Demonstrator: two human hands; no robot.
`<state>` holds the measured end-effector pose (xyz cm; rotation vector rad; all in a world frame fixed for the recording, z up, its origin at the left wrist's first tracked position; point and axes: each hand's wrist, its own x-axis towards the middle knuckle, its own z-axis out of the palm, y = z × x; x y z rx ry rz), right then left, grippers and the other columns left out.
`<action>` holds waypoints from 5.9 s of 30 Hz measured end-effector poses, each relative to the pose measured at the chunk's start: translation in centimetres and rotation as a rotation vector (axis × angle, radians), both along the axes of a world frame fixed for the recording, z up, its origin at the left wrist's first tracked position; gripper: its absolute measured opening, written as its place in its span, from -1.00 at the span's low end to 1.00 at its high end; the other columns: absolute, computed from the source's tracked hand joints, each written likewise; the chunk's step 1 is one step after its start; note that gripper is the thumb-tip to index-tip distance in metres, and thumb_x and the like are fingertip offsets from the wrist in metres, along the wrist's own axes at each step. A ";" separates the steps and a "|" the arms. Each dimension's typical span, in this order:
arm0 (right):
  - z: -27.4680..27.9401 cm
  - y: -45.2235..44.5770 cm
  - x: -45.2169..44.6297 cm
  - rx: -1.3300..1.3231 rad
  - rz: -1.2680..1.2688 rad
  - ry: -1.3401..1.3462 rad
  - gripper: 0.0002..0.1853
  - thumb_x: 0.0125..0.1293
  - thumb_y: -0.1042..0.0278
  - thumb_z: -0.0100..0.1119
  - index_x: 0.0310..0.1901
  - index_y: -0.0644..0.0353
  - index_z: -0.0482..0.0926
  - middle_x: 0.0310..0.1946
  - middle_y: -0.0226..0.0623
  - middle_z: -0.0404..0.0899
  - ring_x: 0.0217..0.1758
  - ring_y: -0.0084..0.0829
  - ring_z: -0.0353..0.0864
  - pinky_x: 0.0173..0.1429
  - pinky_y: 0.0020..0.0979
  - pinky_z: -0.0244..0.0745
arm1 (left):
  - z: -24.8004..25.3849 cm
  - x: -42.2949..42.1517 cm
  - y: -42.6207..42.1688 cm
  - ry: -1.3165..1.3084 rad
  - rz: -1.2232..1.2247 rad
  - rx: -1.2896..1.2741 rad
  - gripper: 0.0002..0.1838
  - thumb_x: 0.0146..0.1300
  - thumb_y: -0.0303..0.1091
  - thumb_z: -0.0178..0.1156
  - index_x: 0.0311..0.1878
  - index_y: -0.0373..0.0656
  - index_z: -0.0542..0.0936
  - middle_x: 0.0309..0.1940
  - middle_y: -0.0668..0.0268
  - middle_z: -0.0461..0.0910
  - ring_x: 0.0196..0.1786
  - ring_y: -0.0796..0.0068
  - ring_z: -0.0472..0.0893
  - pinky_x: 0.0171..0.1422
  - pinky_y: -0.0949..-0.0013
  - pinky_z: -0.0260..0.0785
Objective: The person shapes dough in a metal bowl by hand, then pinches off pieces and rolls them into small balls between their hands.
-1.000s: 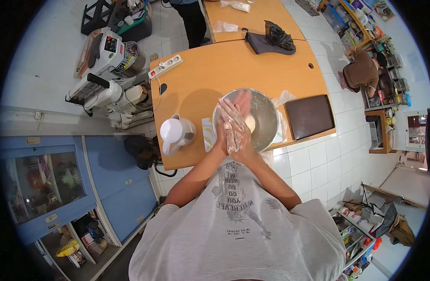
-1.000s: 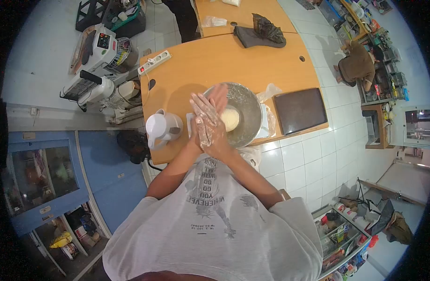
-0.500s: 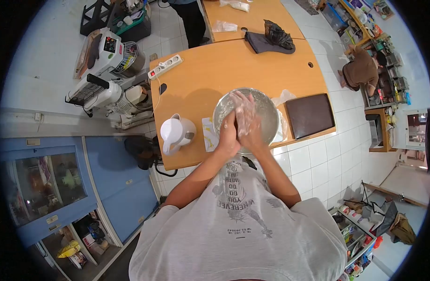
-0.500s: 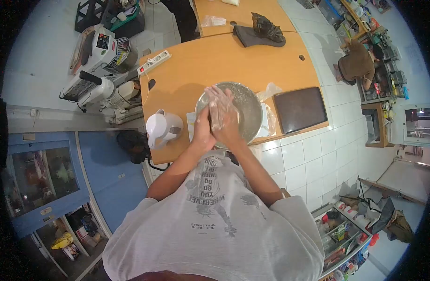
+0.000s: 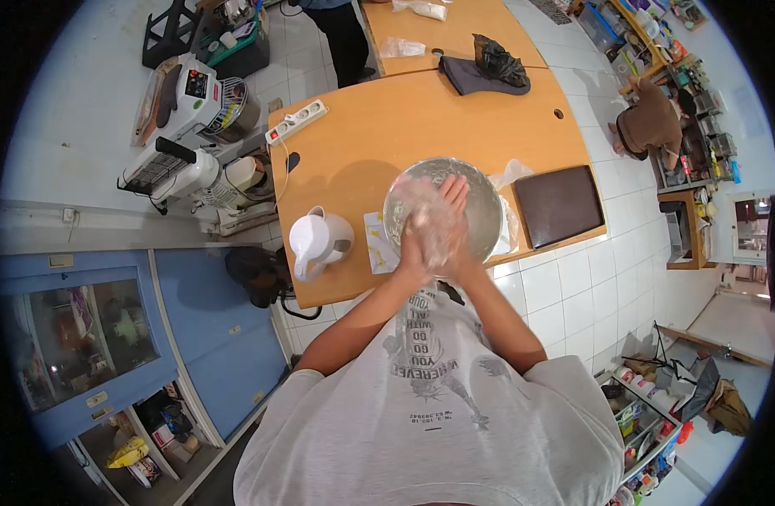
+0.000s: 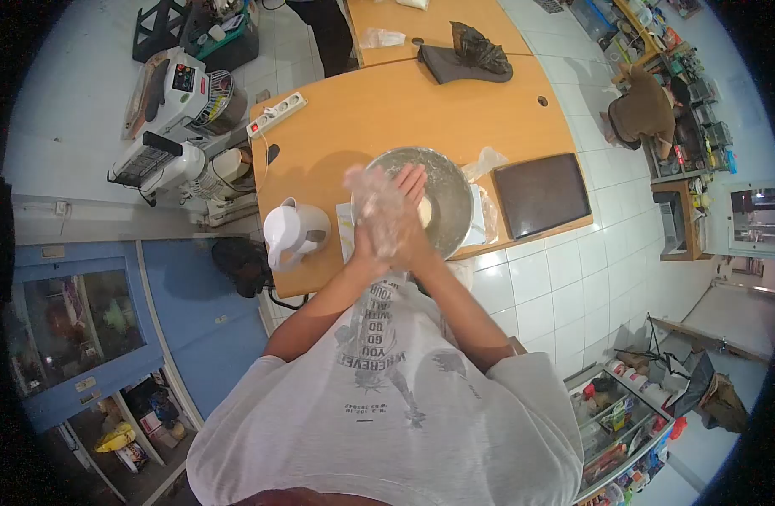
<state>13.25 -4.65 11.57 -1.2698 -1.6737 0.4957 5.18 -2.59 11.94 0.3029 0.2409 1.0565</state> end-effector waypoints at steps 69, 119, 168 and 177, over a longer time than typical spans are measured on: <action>5.2 1.7 -5.1 0.050 0.020 0.112 -0.53 0.57 0.34 -0.14 0.35 0.34 0.57 0.41 -0.04 0.55 0.65 -0.02 0.29 0.75 0.02 -0.12 | 0.6 -3.1 3.1 0.109 -0.003 0.301 -0.20 0.68 0.12 -0.34 0.71 -0.29 -0.08 0.74 0.06 -0.08 0.78 0.25 -0.10 0.81 0.22 -0.25; 4.6 0.7 0.6 0.033 0.040 -0.081 -0.57 0.28 0.25 0.44 0.21 -0.04 0.73 0.34 -0.36 0.64 0.60 -0.10 0.39 0.75 0.24 -0.23 | 3.6 -5.0 3.2 -0.070 -0.160 -0.188 -0.32 0.69 0.02 -0.23 0.61 -0.32 0.25 0.62 0.04 0.25 0.67 0.21 0.23 0.75 0.13 0.09; 3.7 -0.4 -1.9 -0.536 -0.002 1.416 -0.64 0.45 0.56 0.32 0.25 0.32 0.61 0.16 -0.14 0.69 0.20 -0.35 0.72 0.25 -0.30 0.72 | 3.9 -8.9 3.0 0.728 0.143 0.589 -0.55 0.49 -0.43 0.27 0.39 -0.29 0.56 0.35 0.10 0.56 0.39 0.31 0.55 0.53 0.21 0.37; 3.1 -0.6 -1.8 -0.572 0.054 1.490 -0.76 0.44 0.57 0.32 0.11 0.29 0.66 0.03 -0.18 0.75 0.13 -0.36 0.75 0.22 -0.36 0.72 | 3.2 -9.0 3.3 0.540 0.023 0.508 -0.44 0.39 -0.43 0.36 0.43 -0.30 0.53 0.32 0.04 0.63 0.40 0.26 0.58 0.56 0.19 0.35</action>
